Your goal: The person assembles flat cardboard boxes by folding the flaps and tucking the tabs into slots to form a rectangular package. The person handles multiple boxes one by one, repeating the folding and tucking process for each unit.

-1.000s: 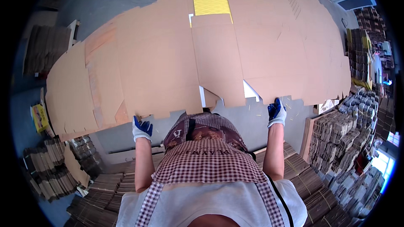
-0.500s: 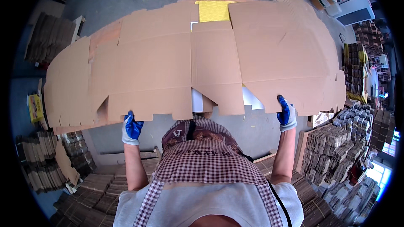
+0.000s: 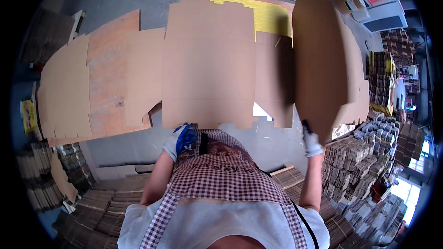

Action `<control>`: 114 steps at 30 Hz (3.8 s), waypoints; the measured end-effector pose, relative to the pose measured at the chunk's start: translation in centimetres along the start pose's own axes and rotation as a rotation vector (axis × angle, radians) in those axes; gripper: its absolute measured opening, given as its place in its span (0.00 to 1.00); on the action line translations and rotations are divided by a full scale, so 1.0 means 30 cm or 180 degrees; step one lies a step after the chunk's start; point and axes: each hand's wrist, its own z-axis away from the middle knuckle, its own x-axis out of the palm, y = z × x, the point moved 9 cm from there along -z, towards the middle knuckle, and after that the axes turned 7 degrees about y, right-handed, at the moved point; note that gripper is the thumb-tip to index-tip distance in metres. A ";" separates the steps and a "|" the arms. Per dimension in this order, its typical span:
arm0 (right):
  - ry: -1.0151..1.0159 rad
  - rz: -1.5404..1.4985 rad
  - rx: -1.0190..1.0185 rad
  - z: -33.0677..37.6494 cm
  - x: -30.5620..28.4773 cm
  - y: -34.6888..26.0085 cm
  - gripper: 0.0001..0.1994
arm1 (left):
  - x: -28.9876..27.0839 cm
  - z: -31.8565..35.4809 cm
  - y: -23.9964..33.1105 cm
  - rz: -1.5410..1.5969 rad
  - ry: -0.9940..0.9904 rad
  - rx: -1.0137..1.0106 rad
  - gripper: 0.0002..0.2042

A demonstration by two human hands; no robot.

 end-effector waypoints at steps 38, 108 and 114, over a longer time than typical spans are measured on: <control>0.1690 0.0910 0.0279 -0.716 0.475 -0.246 0.47 | -0.766 0.250 0.452 -0.4951 0.1970 0.3371 0.22; 0.0484 0.0448 -0.2508 -1.091 0.944 -1.200 0.29 | 0.673 -0.292 0.996 -0.4748 0.1877 0.4703 0.28; 0.0844 0.0362 -0.2657 -1.258 0.974 -1.254 0.28 | 0.715 -0.420 1.219 -0.4767 0.2114 0.4764 0.23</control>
